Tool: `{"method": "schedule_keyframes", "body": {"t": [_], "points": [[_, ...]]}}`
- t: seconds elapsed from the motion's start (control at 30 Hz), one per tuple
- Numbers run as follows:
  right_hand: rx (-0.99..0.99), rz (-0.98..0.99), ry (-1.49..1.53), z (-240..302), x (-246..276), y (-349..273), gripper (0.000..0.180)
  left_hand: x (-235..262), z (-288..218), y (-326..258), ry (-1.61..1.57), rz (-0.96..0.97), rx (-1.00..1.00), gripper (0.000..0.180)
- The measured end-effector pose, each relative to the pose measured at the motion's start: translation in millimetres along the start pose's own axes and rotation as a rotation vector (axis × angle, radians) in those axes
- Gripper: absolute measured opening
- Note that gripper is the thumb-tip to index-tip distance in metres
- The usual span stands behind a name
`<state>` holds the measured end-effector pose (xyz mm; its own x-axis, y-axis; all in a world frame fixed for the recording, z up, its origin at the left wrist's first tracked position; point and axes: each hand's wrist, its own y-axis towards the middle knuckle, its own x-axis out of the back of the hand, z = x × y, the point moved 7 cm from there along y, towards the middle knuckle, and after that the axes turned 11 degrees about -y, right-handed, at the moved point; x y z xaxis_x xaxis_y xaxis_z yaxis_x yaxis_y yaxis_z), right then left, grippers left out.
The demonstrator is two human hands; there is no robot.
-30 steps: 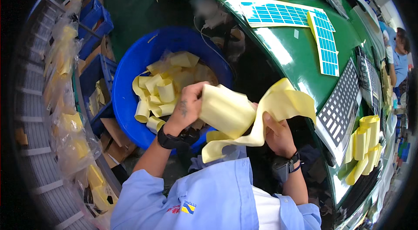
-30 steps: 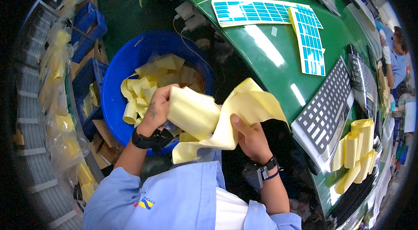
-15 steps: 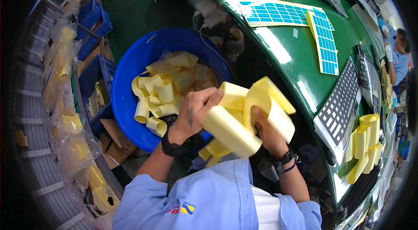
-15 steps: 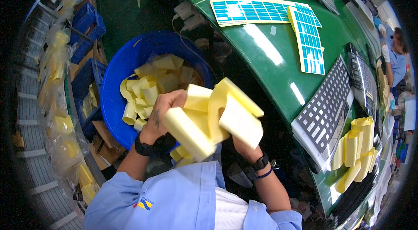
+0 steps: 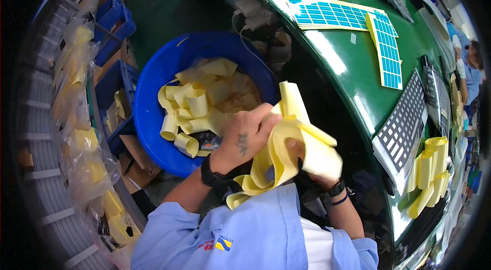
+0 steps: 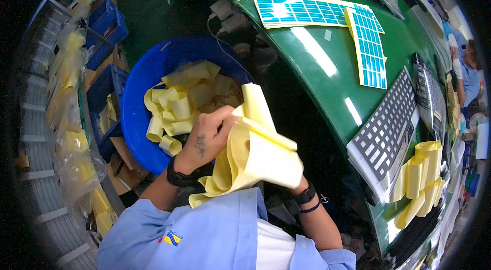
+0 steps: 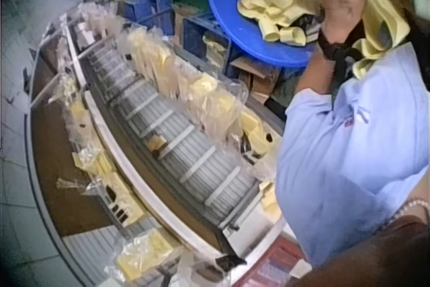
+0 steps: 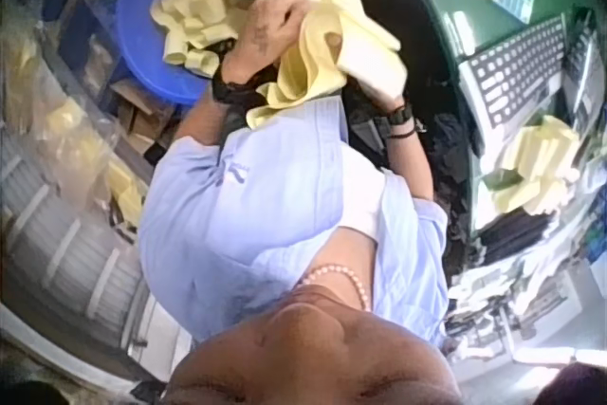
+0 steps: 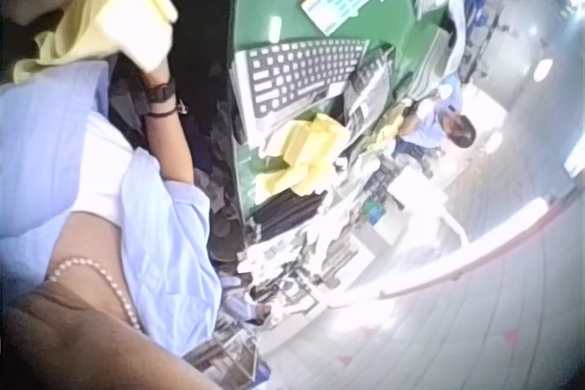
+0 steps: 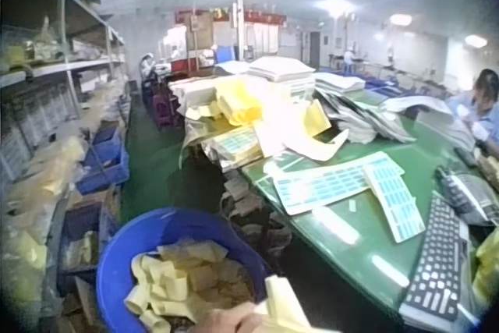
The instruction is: The worker is sorting and stacking yellow adhesive labels into a blue bin at a factory workstation.
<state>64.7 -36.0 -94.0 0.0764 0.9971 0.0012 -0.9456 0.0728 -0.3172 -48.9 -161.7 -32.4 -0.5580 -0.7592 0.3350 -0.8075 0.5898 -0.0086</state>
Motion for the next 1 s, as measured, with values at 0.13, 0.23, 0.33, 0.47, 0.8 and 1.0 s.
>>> {"method": "schedule_keyframes", "body": {"t": [0.13, 0.23, 0.33, 0.47, 0.8, 1.0], "points": [[-0.06, -0.311, 0.385, -11.8, 4.6, 12.4, 0.032, -16.8, -24.6, -16.7, 0.078, 0.037, -0.434, 0.011], [-0.054, -0.363, 0.599, -1.2, 18.5, 10.4, 0.027, -36.5, -16.1, -36.2, 0.038, 0.28, -0.511, 0.017], [0.084, -0.169, 0.531, 16.8, 24.3, -5.1, 0.021, -53.5, 50.1, -46.8, -0.557, 0.704, 0.128, 0.026], [0.222, -0.006, 0.438, 35.1, 28.0, -15.7, 0.021, 5.5, 212.2, -17.1, -0.116, 0.073, 0.207, 0.034], [0.416, 0.256, 0.737, 55.5, 29.4, -24.9, 0.022, 16.9, 301.0, -13.2, 0.411, 0.079, 0.343, 0.044], [0.169, 0.135, 0.632, 31.4, 29.5, -17.0, 0.02, 57.8, 189.7, -7.9, -0.244, 0.008, 0.259, 0.028]]}}
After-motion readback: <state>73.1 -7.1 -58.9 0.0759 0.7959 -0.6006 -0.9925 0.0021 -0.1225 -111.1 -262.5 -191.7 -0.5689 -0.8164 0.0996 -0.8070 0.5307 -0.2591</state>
